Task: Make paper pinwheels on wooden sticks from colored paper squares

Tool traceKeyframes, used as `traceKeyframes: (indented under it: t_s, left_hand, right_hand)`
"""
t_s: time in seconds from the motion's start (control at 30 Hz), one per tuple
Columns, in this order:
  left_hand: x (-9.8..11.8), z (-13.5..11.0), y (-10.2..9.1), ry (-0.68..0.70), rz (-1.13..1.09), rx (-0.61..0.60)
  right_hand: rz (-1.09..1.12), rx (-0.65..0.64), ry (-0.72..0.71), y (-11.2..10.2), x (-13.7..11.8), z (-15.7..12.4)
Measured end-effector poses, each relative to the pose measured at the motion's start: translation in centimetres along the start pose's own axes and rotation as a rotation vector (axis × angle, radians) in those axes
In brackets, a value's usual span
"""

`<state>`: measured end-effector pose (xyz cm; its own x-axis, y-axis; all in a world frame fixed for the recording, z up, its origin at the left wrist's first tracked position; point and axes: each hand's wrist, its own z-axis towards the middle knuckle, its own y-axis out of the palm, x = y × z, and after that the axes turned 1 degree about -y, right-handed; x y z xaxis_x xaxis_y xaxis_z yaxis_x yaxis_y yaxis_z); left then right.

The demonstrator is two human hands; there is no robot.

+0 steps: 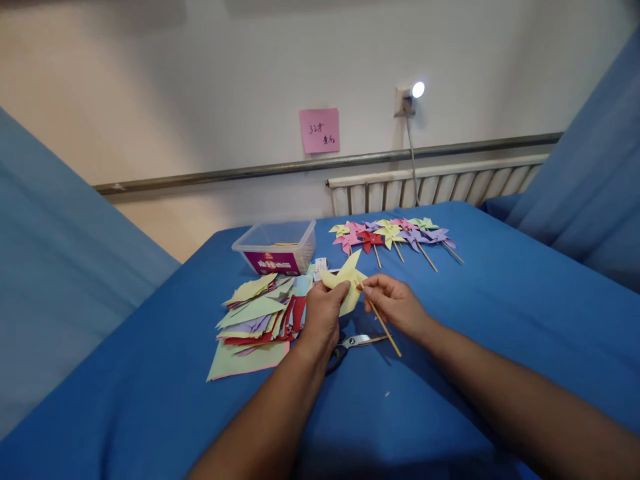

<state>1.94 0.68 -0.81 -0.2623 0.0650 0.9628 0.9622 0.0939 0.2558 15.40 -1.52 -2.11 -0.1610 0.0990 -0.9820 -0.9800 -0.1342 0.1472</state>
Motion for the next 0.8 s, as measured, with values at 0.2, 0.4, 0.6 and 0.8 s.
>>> traceKeyframes:
  t_s: [0.2, 0.4, 0.6, 0.8]
  left_hand:
    - [0.09, -0.46, 0.27, 0.045, -0.016, -0.004]
    - [-0.18, -0.35, 0.3, 0.04, 0.016, 0.016]
    - [-0.19, -0.55, 0.49, 0.032, 0.106, 0.016]
    - [-0.24, -0.62, 0.6, 0.031, 0.098, 0.003]
  right_hand:
    - [-0.011, 0.033, -0.007, 0.24, 0.55, -0.01]
    - [-0.003, 0.004, -0.009, 0.27, 0.4, -0.08]
    - [0.008, 0.002, 0.007, 0.28, 0.48, -0.1]
    - [0.011, -0.003, 0.015, 0.24, 0.59, -0.08]
